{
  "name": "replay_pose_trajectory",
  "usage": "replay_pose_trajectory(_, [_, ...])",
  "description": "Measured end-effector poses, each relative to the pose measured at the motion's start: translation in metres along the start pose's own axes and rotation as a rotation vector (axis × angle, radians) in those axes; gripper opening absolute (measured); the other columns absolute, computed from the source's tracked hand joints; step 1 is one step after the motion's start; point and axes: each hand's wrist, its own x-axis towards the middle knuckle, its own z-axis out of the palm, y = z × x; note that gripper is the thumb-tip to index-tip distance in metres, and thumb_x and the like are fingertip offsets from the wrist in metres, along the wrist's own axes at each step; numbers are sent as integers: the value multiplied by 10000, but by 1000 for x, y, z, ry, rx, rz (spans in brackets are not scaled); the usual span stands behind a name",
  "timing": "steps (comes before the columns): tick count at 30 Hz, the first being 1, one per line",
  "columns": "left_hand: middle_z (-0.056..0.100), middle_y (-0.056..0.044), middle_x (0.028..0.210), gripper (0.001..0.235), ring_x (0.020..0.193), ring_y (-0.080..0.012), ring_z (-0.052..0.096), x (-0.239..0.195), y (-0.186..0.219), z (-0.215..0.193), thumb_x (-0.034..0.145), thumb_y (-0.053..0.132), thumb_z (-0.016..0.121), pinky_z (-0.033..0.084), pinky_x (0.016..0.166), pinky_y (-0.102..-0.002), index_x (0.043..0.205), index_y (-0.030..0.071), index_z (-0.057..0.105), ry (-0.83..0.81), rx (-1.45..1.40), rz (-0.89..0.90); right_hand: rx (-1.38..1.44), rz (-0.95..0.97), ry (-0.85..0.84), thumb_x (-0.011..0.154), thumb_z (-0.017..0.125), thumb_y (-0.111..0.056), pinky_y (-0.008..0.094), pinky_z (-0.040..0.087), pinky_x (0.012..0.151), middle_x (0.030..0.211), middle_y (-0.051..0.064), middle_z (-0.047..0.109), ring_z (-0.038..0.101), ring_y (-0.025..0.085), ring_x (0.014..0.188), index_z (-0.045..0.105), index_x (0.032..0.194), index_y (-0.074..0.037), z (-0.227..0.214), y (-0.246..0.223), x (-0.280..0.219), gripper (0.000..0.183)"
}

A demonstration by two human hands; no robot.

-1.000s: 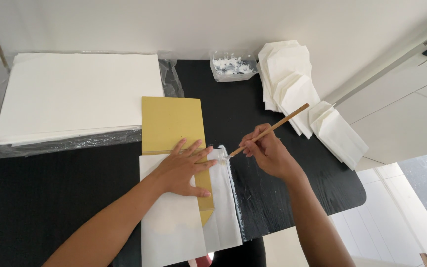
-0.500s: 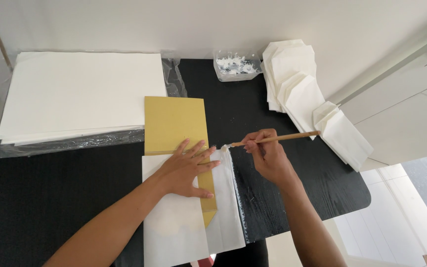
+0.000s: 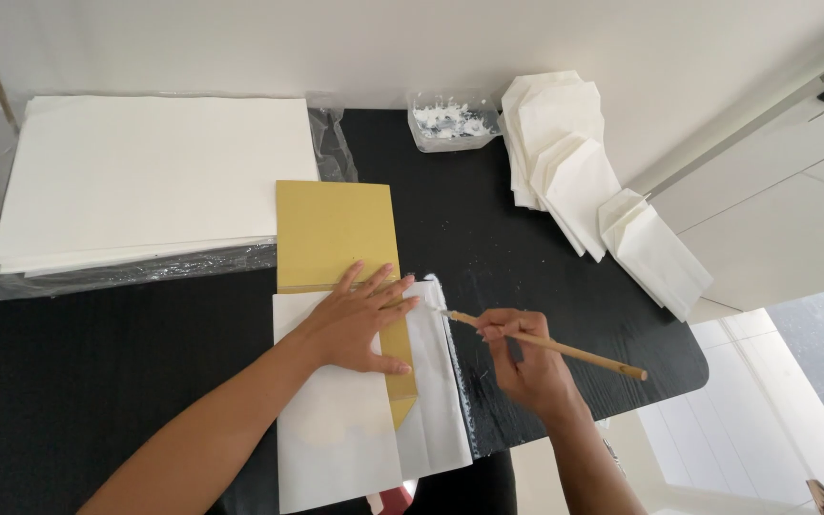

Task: Applying glue to paper edges and folding them over a template to assemble paper bags.

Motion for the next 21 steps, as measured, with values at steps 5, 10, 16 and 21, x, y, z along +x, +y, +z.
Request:
replay_pose_trajectory(5, [182,-48,1714,1023,1588,-330,60,7,-10,20,800,855,477,-54,1232,-621,1602,244,310,75,-18,55,64,77,-141,1015,560,-82,322,613,696,963,92,749,778,215,851,398,999,-105,-8,-1,-23,164])
replay_pose_trajectory(10, [143,-62,1709,1028,1577,-336,34,13,-15,29,818,859,445,-72,1205,-624,1608,223,272,141,-17,100,101,133,-226,1049,487,-129,304,560,707,993,97,731,740,193,854,392,963,-116,-27,-24,-27,129])
replay_pose_trajectory(16, [147,-54,1709,1028,1578,-321,26,13,-15,32,817,865,440,-66,1209,-614,1611,235,266,147,-2,98,167,237,-324,1053,502,-166,324,561,735,942,64,630,767,186,869,506,843,-92,-42,-33,-31,222])
replay_pose_trajectory(21, [132,-52,1713,1044,1580,-321,10,13,-15,31,812,880,408,-80,1210,-611,1615,230,252,129,-7,92,207,43,119,954,656,-80,223,694,586,893,167,751,785,167,645,546,1018,-19,-38,-24,-40,141])
